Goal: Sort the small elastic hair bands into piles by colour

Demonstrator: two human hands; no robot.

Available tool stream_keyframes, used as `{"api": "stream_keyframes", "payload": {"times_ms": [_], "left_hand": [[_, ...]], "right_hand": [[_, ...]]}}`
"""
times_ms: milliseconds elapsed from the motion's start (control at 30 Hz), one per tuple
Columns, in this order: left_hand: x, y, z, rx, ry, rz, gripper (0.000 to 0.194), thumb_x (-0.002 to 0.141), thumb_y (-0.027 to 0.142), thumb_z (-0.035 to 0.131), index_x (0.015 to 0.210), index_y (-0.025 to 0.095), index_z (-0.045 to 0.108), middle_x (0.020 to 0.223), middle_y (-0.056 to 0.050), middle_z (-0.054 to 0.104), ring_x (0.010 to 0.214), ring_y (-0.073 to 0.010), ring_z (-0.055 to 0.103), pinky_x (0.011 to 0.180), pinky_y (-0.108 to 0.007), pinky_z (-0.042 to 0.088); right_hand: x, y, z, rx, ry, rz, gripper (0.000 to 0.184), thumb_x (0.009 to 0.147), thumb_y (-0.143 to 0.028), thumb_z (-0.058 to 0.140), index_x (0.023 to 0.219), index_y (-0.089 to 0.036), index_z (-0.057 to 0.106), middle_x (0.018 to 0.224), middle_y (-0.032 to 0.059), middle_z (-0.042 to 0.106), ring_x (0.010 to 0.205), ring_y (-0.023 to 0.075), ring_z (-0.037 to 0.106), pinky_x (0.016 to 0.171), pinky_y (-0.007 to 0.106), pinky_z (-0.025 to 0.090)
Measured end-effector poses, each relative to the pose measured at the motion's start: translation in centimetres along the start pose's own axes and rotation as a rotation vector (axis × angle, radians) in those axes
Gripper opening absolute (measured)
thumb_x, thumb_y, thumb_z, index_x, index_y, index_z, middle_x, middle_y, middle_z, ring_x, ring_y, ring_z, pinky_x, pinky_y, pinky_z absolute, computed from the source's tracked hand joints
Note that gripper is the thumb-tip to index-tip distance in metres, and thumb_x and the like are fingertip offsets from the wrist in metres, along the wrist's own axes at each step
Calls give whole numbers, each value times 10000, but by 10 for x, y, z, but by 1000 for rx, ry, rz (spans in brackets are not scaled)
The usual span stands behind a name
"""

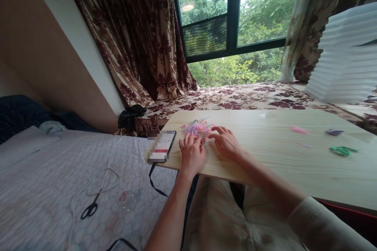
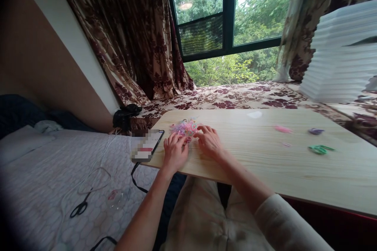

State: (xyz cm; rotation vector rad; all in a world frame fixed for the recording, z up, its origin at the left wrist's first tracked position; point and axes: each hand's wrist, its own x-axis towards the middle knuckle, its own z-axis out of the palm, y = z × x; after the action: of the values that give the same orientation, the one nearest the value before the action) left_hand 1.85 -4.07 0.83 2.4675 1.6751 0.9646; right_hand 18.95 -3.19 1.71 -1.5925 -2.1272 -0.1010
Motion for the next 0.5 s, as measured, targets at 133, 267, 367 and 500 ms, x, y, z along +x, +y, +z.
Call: {"api": "stream_keyframes", "payload": {"times_ms": [133,267,367,500], "left_hand": [[0,1,-1,12,-12,-14,342,894,232,483,1195,238,648,1293,-105,616,1376,-282,383,1163,-578,245],[1,2,-2,28,-51,2,372,916,274,458,1254,255,615,1378,-102,563,1398,-289,360,1155,-600,255],[1,3,-2,43,-89,15,408,932,314,438,1314,274,574,1428,-100,525,1426,-301,326,1147,-623,256],[1,4,-2,70,-114,30,404,942,344,428,1310,284,582,1455,-103,503,1442,-310,305,1151,-637,242]], "right_hand": [[1,0,0,-34,11,152,511,829,-46,443,1254,-226,663,1339,131,571,1239,264,468,988,412,386],[1,1,0,3,-19,98,459,819,-39,464,1122,-255,732,1317,102,586,1233,250,470,995,404,378],[0,4,0,33,44,116,441,817,-27,455,1041,-255,757,1269,91,614,1197,242,487,973,393,387],[-4,9,-1,23,44,208,439,800,-31,477,1047,-256,761,1227,96,636,1155,257,505,949,406,402]]}}
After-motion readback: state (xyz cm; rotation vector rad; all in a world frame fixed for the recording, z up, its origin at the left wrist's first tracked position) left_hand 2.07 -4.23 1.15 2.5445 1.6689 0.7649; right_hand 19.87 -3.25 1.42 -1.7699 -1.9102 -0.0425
